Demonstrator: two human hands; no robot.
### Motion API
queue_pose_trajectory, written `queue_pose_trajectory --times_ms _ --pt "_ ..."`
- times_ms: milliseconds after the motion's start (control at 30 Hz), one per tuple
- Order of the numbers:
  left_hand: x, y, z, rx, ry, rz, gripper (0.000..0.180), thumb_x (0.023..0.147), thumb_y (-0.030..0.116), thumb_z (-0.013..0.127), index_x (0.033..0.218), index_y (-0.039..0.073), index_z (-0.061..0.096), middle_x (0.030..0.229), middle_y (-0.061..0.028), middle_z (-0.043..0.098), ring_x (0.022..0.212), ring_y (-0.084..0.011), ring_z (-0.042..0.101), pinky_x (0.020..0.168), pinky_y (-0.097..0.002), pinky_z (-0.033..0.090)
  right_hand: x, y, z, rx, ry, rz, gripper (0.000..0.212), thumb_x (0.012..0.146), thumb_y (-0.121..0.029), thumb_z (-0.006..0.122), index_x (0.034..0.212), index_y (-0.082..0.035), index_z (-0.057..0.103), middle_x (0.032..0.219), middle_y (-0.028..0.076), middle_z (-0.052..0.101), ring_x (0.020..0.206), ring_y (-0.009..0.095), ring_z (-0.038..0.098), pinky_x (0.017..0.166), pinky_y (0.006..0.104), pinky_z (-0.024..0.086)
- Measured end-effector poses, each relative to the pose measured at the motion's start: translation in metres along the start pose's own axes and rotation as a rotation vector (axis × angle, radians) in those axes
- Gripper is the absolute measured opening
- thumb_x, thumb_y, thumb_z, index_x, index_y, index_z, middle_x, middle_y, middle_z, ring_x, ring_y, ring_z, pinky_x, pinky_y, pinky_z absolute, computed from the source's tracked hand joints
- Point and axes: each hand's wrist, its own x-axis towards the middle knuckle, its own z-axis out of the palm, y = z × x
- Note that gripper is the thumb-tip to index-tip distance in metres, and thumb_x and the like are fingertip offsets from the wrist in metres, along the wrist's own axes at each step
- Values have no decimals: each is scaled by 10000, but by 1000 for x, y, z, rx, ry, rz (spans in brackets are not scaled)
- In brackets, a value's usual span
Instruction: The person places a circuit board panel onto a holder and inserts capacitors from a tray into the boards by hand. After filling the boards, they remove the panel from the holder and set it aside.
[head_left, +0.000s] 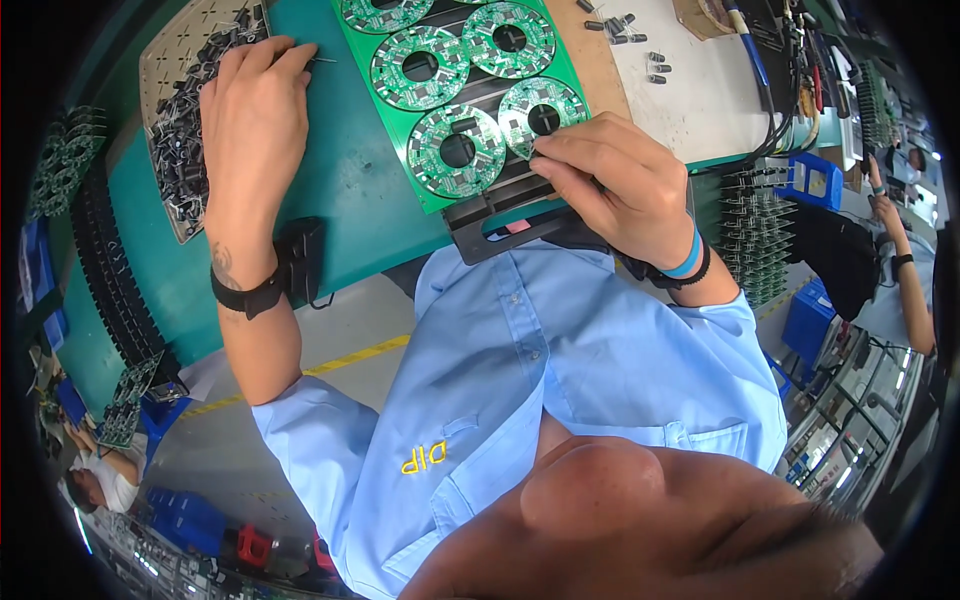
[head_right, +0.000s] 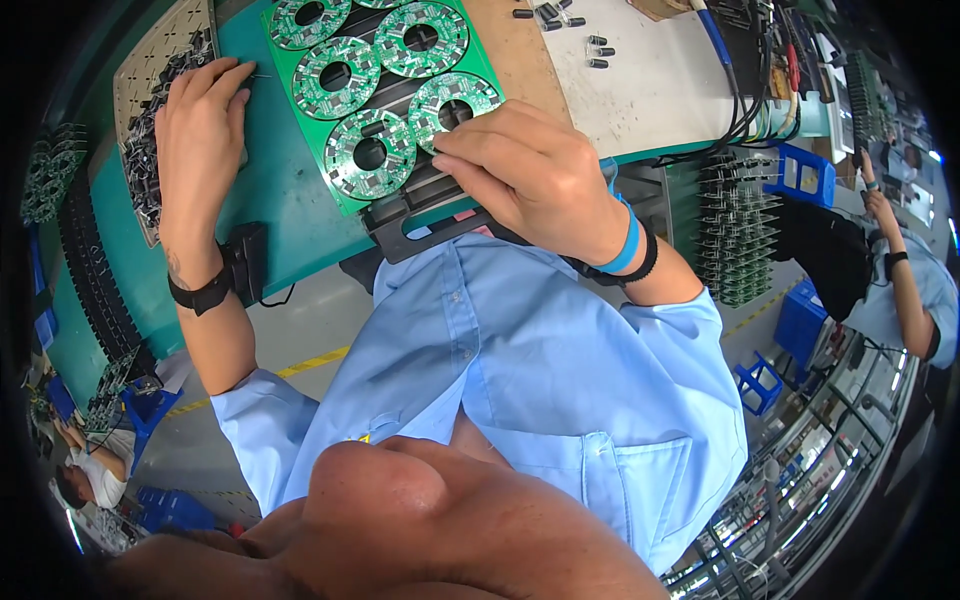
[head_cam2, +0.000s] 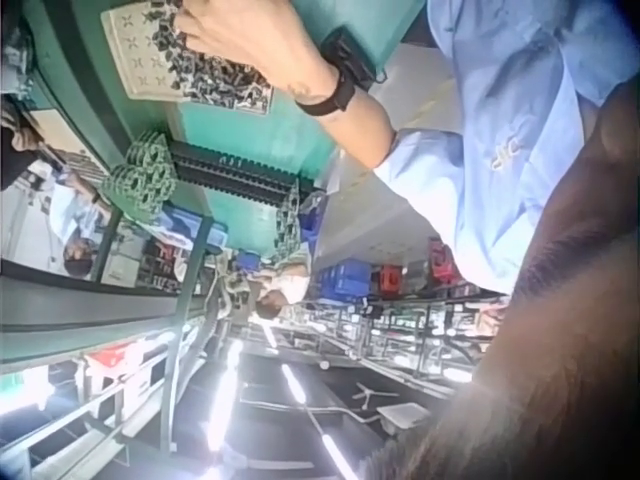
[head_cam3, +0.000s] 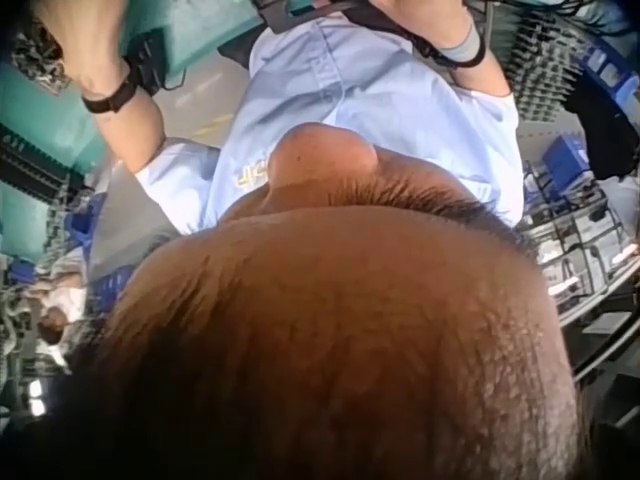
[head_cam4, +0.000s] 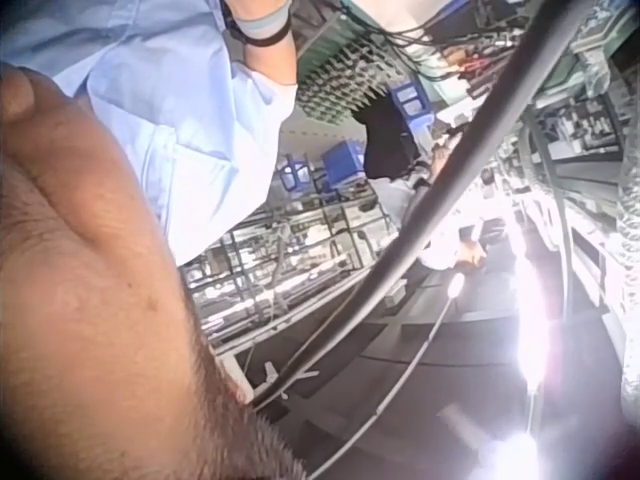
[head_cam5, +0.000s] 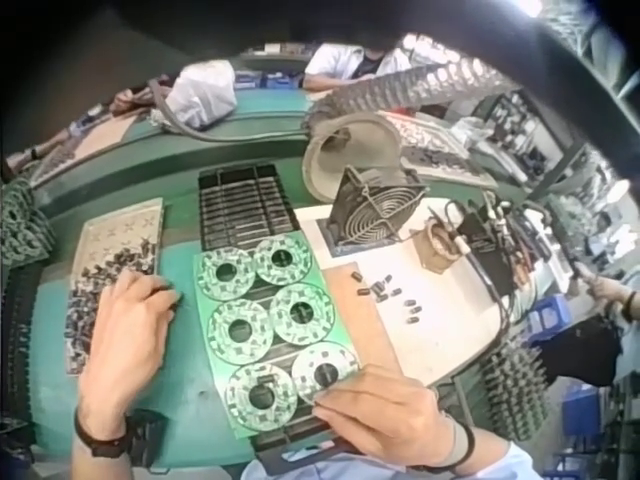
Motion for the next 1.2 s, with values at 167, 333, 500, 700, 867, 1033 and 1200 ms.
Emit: queue_pose_trajectory --times_ms 167,333,500,700,867,1033,1200 --pt "1 3 1 -12 -9 -15 209 970 126 684 1156 88 771 1191 -59 735 1190 -278 629 1007 -472 455 0 -1 -1 -36 1 8 237 795 71 852 1015 53 764 930 145 758 792 262 732 662 326 577" --pt "0 0 3 -13 11 -8 168 966 134 692 1109 81 761 1165 -49 733 1178 -274 631 993 -473 454 -1 1 0 -31 13 -11 239 794 74 853 1014 57 761 933 150 756 786 265 724 655 329 573" --pt "1 2 3 -31 38 -1 131 959 137 704 1068 72 736 1127 -54 727 1155 -275 634 1002 -476 448 -1 1 0 -40 0 -27 262 776 74 865 1017 52 763 937 145 751 773 260 709 649 332 566" --pt "2 8 -3 -49 106 -20 123 945 132 723 1052 71 719 1084 -49 715 1122 -269 637 1008 -469 435 0 2 2 -102 -6 -78 278 758 67 879 1009 40 763 926 129 737 764 252 696 645 333 557" --pt "1 8 -2 -81 79 -28 119 940 126 730 1044 70 717 1074 -44 714 1107 -265 639 1002 -464 431 -2 4 4 -124 6 -101 280 750 60 887 997 34 757 914 123 727 755 248 689 639 335 552" --pt "1 8 -3 -93 72 -29 118 938 123 735 1039 67 715 1065 -43 713 1093 -265 641 992 -459 431 -4 5 5 -130 12 -107 283 746 61 888 993 37 752 910 126 724 746 248 685 630 337 547" --pt "1 8 -2 -91 70 -30 119 939 124 736 1040 67 714 1059 -42 713 1089 -263 642 982 -454 432 -6 6 8 -156 40 -98 276 748 66 883 986 41 745 910 127 722 741 250 685 627 337 546"
